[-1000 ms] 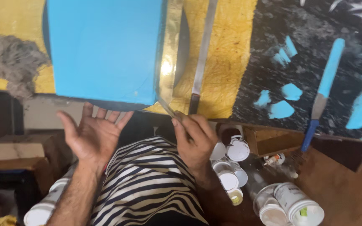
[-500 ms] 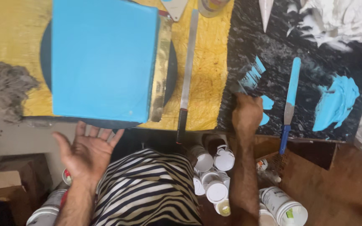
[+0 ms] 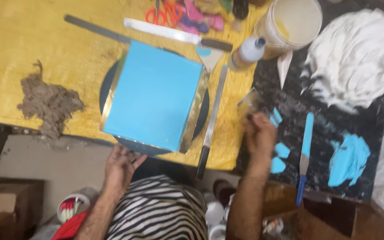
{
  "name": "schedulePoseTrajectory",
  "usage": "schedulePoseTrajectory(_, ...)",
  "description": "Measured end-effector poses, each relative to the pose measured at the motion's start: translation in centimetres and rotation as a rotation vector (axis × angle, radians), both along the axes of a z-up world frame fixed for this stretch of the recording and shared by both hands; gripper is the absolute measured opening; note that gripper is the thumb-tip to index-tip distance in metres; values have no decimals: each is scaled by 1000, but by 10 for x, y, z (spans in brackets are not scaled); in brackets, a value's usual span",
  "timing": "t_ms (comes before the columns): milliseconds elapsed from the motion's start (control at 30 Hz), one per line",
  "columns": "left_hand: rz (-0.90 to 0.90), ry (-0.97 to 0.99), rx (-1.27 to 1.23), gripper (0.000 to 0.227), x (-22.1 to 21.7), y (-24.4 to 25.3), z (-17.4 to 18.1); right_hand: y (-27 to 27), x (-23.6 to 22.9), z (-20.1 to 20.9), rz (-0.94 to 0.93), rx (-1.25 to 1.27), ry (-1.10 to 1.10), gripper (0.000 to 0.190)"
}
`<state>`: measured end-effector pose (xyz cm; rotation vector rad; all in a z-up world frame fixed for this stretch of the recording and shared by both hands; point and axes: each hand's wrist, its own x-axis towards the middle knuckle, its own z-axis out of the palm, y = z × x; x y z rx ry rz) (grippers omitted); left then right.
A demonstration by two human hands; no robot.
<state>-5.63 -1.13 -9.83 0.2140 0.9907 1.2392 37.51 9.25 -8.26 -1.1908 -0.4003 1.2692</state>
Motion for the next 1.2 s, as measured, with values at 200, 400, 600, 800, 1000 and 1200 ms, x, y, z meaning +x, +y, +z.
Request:
schedulePoseTrajectory(200,-288,1232,41,37,10,4,-23,22,-91,-51,168,-133,-184,47)
schedulePoseTrajectory(400,-538,1544,65,31,-9,42,-3,-59,-174,-81,-6,-70,-693,60)
schedulePoseTrajectory(600,-135,1924,378,54,-68,79,-1,-65,-193,-63,26,92,-1322,36)
schedulePoseTrajectory(800,-252,1864,134,83,-185,124,7,-109,-181,-23,123,-199,-1672,50)
schedulePoseTrajectory(1000,-275,1686,232,89,-232,143,-17,-156,-209,-24,212,-448,-1586,66)
schedulePoseTrajectory(1200,-77,1573,329,62,-230,127,-62,-155,-202,-49,103,-562,-1568,63)
